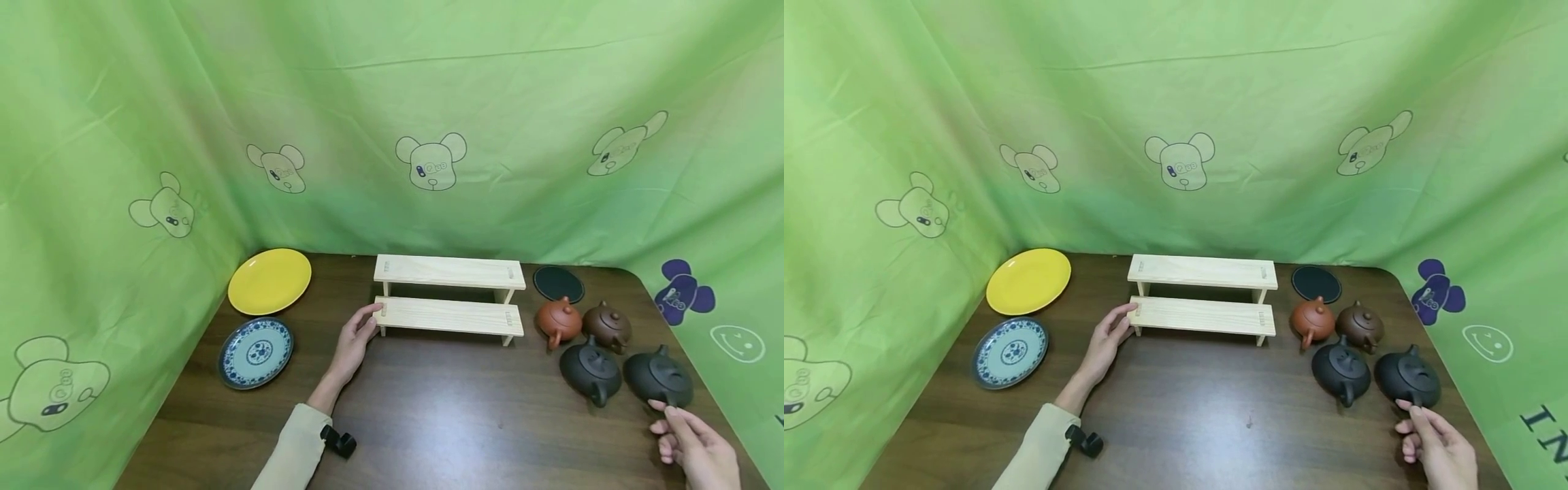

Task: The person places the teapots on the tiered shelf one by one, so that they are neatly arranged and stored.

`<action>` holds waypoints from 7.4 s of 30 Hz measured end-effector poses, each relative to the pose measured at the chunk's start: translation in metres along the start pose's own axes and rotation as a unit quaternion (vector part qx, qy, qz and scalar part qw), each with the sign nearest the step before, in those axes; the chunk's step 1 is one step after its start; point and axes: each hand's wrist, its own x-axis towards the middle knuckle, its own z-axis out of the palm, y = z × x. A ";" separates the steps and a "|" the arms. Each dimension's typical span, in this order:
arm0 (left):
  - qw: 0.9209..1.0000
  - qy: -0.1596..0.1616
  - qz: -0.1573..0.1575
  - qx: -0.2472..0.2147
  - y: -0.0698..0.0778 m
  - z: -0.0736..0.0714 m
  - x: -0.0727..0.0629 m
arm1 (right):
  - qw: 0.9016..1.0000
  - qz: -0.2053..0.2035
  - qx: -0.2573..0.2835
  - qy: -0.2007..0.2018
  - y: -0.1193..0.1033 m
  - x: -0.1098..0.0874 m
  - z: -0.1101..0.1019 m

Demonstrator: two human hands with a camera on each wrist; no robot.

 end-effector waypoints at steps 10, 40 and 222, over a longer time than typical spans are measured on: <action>1.000 0.001 -0.001 0.003 -0.001 -0.001 0.000 | 0.995 0.031 -0.022 0.093 -0.005 -0.001 0.009; 1.000 -0.003 0.015 0.013 -0.002 0.001 0.001 | 0.959 -0.167 0.088 0.212 -0.018 -0.015 0.052; 1.000 0.009 0.010 0.021 -0.002 0.001 0.002 | 0.975 -0.127 0.048 -0.174 -0.012 0.071 0.415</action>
